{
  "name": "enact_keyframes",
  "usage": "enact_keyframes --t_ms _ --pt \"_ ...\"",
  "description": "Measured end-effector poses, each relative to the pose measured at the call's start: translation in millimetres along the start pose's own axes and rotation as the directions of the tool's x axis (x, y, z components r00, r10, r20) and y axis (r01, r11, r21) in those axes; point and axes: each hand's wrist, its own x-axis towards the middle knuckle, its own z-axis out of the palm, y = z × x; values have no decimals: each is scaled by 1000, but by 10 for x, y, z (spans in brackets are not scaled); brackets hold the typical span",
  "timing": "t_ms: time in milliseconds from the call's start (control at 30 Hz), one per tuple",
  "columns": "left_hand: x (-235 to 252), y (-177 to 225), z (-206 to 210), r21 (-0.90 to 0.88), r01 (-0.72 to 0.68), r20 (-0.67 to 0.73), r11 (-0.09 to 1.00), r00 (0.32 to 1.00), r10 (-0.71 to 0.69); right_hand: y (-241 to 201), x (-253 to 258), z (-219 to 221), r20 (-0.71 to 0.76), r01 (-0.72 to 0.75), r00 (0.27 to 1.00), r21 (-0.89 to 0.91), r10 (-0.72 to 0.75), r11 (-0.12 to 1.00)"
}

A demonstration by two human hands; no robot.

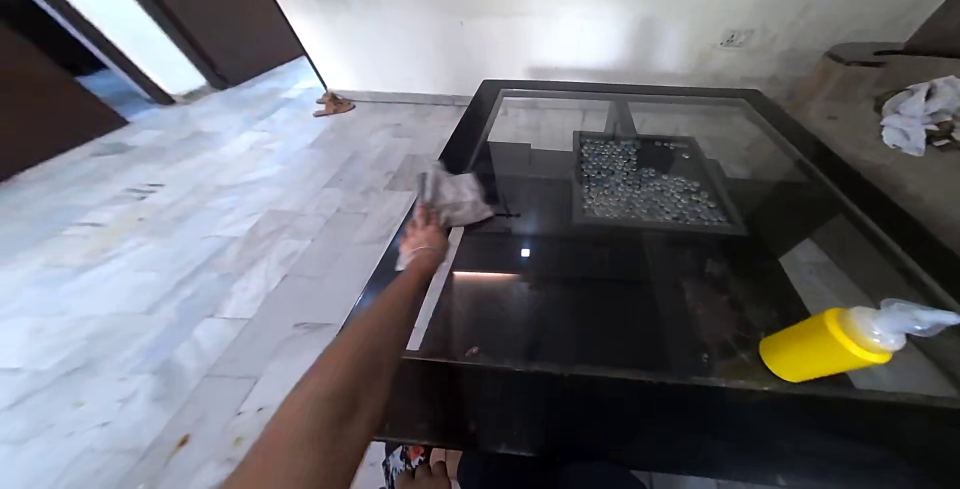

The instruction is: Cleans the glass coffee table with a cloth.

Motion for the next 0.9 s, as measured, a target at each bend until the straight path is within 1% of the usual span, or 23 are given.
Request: enact_keyframes --t_ms 67,100,133,200,267,300,367,400,433,467,500,567,633,667,700,733,767,800,833,900 --pt "-13 -407 -85 -53 132 -32 990 991 -133 -41 -76 -50 -15 7 1000 2 -7 1000" --pt "-51 -525 -117 -80 167 -37 983 985 -170 -41 -35 -6 -33 18 999 -1 -18 1000" --pt "-127 -563 -157 -103 186 -34 977 981 -190 -30 39 69 -46 32 998 -10 -33 999" --pt "-290 -494 -190 -140 181 -33 974 982 -187 -40 66 88 2 51 999 -26 -51 998" --pt "-445 -332 -131 -206 126 -58 971 988 -140 -36 72 121 13 50 999 -41 -50 998" --pt "-546 -210 -97 -213 79 -49 974 995 -92 -34 55 119 17 46 999 -45 -45 998" --pt "-844 127 -8 -163 -65 28 984 997 71 -18 46 130 12 38 999 -34 -38 999" --pt "-1035 318 90 -131 -171 71 977 981 181 14 70 176 -14 46 999 -26 -46 999" --pt "-1245 503 194 -120 -295 104 948 946 308 48 100 227 -35 51 998 -29 -52 998" --pt "-1442 674 278 -131 -423 133 897 889 439 72 114 264 -53 47 997 -39 -49 998" --pt "-1609 830 331 -144 -532 181 834 815 551 76 97 270 -60 31 998 -56 -34 998" --pt "-1897 1021 377 -174 -699 276 694 642 715 28 -54 194 -26 -32 999 -99 29 995" --pt "-2158 1037 383 -224 -810 293 542 475 830 -2 -223 117 1 -81 997 -114 82 990" --pt "-2271 985 371 -245 -849 289 469 398 871 29 -248 132 -23 -78 997 -106 76 991" --pt "-2367 904 354 -257 -878 287 404 330 899 65 -243 153 -45 -68 997 -85 64 994" --pt "-2444 803 331 -266 -896 293 356 276 915 114 -214 202 -88 -51 995 -52 47 997" --pt "-2505 695 308 -275 -905 300 325 240 923 147 -193 237 -120 -41 992 -21 38 999" --pt "-2550 589 291 -279 -908 306 314 226 925 159 -181 246 -112 -40 993 3 41 999" --pt "-2576 493 295 -271 -909 301 315 231 925 140 -191 229 -81 -43 996 19 44 999" --pt "-2582 383 332 -242 -904 285 352 280 917 84 -207 201 -33 -57 998 18 57 998"
